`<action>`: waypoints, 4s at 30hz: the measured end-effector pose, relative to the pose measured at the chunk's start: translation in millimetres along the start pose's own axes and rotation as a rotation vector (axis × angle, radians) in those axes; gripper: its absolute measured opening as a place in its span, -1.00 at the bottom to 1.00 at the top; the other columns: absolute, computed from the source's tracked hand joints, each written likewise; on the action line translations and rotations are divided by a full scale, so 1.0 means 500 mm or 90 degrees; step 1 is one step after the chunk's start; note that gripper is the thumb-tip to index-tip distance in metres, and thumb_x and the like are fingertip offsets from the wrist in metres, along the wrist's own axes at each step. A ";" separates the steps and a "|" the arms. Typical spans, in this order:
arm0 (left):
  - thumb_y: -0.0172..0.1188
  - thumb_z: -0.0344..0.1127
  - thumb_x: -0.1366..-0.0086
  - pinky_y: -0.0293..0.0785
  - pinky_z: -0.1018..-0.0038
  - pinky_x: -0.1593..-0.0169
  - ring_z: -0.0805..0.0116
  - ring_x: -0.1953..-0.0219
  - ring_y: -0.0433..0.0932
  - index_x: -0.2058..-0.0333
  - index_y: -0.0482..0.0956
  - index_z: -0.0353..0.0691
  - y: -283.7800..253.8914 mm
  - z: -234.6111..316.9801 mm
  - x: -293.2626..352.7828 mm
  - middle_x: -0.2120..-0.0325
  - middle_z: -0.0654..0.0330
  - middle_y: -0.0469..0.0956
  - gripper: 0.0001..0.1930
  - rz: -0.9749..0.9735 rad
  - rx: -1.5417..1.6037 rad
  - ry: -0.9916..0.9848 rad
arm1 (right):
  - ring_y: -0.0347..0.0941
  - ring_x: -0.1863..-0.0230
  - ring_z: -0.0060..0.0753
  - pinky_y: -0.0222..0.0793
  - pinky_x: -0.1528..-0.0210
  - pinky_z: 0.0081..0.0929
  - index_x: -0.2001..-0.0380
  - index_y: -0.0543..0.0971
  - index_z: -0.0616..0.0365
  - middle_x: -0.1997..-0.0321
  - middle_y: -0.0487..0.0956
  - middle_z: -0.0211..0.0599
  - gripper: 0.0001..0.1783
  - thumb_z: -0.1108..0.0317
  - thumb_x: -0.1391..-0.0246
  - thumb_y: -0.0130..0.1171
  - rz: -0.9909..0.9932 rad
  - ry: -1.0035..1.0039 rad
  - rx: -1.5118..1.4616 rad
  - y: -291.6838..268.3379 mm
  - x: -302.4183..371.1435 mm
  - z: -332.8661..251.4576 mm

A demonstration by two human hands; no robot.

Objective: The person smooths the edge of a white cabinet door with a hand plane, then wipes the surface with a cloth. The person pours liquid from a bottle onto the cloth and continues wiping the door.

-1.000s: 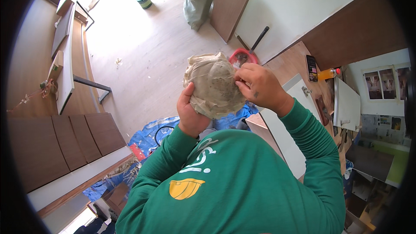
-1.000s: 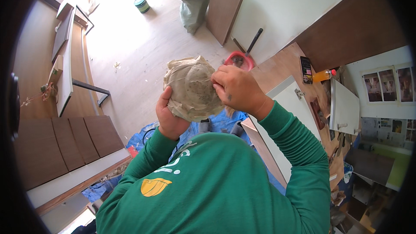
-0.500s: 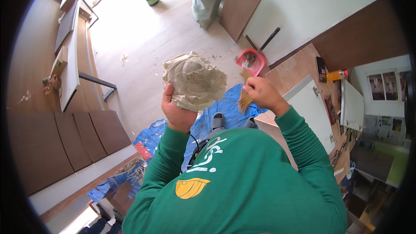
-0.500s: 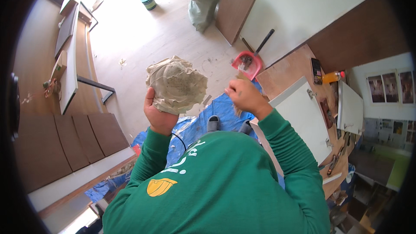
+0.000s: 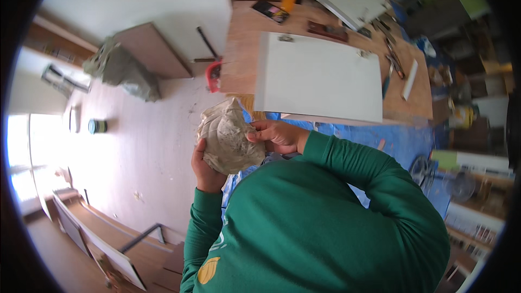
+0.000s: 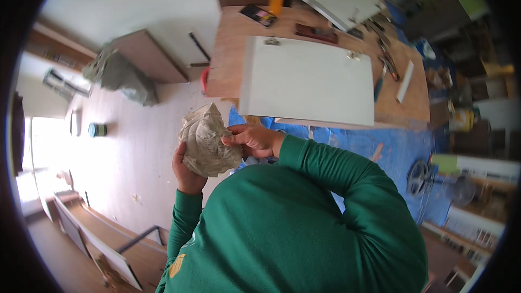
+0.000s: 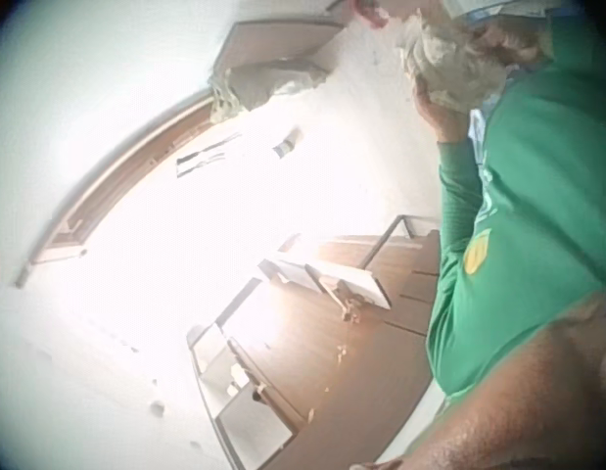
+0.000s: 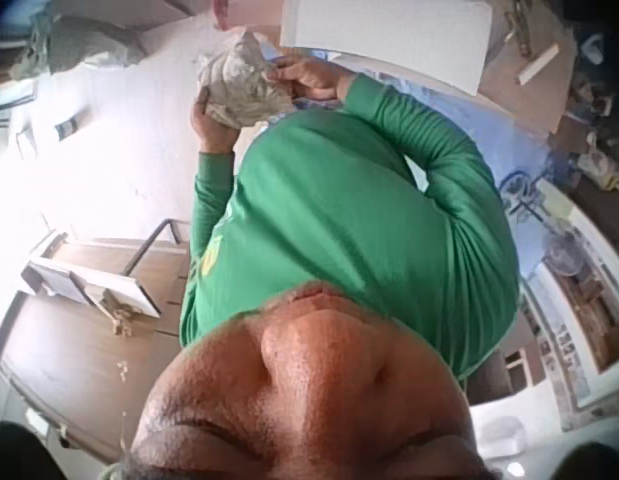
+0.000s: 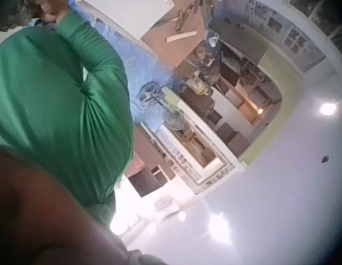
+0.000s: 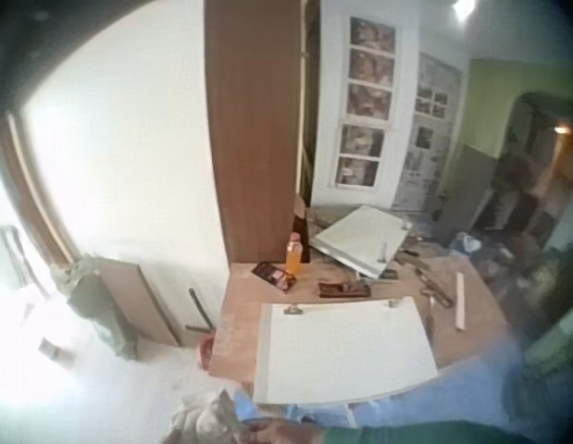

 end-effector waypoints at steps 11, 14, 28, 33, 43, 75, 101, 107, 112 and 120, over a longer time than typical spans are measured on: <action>0.08 -0.19 -0.43 0.23 0.24 -0.42 0.18 -0.32 0.42 -0.22 0.50 -0.42 0.144 -0.164 -0.103 -0.25 0.02 0.51 -0.49 -0.381 -0.690 -0.463 | 0.59 -0.10 -0.27 0.48 -0.24 -0.31 -0.14 0.52 0.33 -0.11 0.63 -0.14 -0.59 0.36 -0.29 0.16 0.418 -0.570 -0.103 -0.368 0.533 0.008; 0.10 -0.30 -0.41 0.27 0.32 -0.39 0.23 -0.29 0.45 -0.14 0.59 -0.38 0.186 -0.155 -0.193 -0.23 0.02 0.53 -0.60 -0.428 -0.817 -0.347 | 0.61 0.04 -0.22 0.49 -0.07 -0.30 0.06 0.63 0.25 0.08 0.67 -0.14 -0.75 0.39 -0.27 0.14 0.929 -0.572 0.432 -0.413 0.707 0.014; 0.07 -0.07 -0.46 -0.02 -0.08 -0.50 -0.04 -0.48 0.13 -0.25 0.49 -0.20 0.299 -0.396 -0.669 -0.40 0.03 0.29 -0.51 -0.933 -1.302 0.537 | 0.61 0.11 -0.15 0.50 0.08 -0.27 0.06 0.62 0.26 0.12 0.68 -0.05 -0.62 0.31 -0.08 0.37 1.350 -0.545 0.111 -0.643 0.530 0.096; -0.02 0.01 -0.49 -0.20 -0.06 -0.55 0.00 -0.53 0.02 -0.38 0.33 -0.13 0.274 -0.426 -0.679 -0.48 0.05 0.15 -0.41 -0.974 -1.317 0.527 | 0.57 0.25 -0.44 0.51 0.19 -0.41 0.04 0.64 0.30 0.19 0.69 -0.22 -0.61 0.32 -0.09 0.40 1.366 -0.489 -0.021 -0.617 0.525 0.098; -0.15 0.08 -0.52 -0.34 -0.09 -0.56 0.07 -0.58 -0.11 -0.47 0.17 -0.14 0.268 -0.419 -0.692 -0.54 0.03 -0.01 -0.32 -0.986 -1.428 0.486 | 0.61 0.19 0.29 0.51 0.15 -0.13 0.14 0.57 0.25 0.27 0.66 0.15 -0.69 0.28 -0.13 0.30 1.394 -0.472 0.038 -0.421 0.168 0.107; -0.14 0.08 -0.51 -0.33 -0.03 -0.57 0.16 -0.58 -0.10 -0.48 0.17 -0.07 0.261 -0.422 -0.689 -0.55 0.13 0.00 -0.33 -0.957 -1.480 0.543 | 0.66 0.10 -0.01 0.52 0.01 -0.21 0.06 0.59 0.29 0.15 0.70 0.02 -0.62 0.30 -0.09 0.33 1.402 -0.531 0.073 -0.562 0.344 0.124; -0.13 0.12 -0.50 -0.33 -0.04 -0.57 0.15 -0.59 -0.12 -0.49 0.15 -0.11 0.263 -0.418 -0.687 -0.55 0.11 -0.01 -0.30 -0.959 -1.512 0.555 | 0.37 0.63 -0.56 0.20 0.67 -0.48 0.27 0.54 0.16 0.47 0.53 -0.40 -0.88 0.45 -0.14 0.28 1.264 -0.822 -0.404 -0.599 0.276 0.140; -0.11 0.08 -0.51 -0.32 -0.05 -0.56 0.08 -0.58 -0.09 -0.48 0.16 -0.17 0.274 -0.434 -0.675 -0.54 0.06 0.01 -0.30 -0.996 -1.473 0.565 | 0.44 0.39 -0.52 0.37 0.38 -0.39 0.33 0.57 0.23 0.37 0.59 -0.33 -0.90 0.51 -0.05 0.26 1.353 -0.766 -0.340 -0.701 0.508 0.125; -0.11 0.09 -0.51 -0.32 -0.06 -0.55 0.06 -0.58 -0.09 -0.47 0.16 -0.17 0.267 -0.427 -0.681 -0.54 0.04 0.01 -0.30 -0.984 -1.478 0.562 | 0.33 0.71 -0.49 0.13 0.74 -0.47 0.32 0.51 0.10 0.54 0.51 -0.38 -0.89 0.49 -0.11 0.24 1.239 -0.793 -0.433 -0.687 0.504 0.106; -0.11 0.10 -0.50 -0.31 -0.07 -0.55 0.07 -0.58 -0.09 -0.47 0.17 -0.16 0.281 -0.433 -0.674 -0.54 0.05 0.02 -0.30 -0.995 -1.449 0.564 | 0.41 0.48 -0.49 0.33 0.50 -0.36 0.37 0.53 0.20 0.44 0.54 -0.35 -0.92 0.47 -0.05 0.23 1.365 -0.799 -0.374 -0.717 0.532 0.120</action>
Point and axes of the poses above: each hand's wrist, its own x-axis away from the middle knuckle, its own y-axis out of the palm, z = x × y, the point moved 4 cm from there along -x, towards the middle knuckle
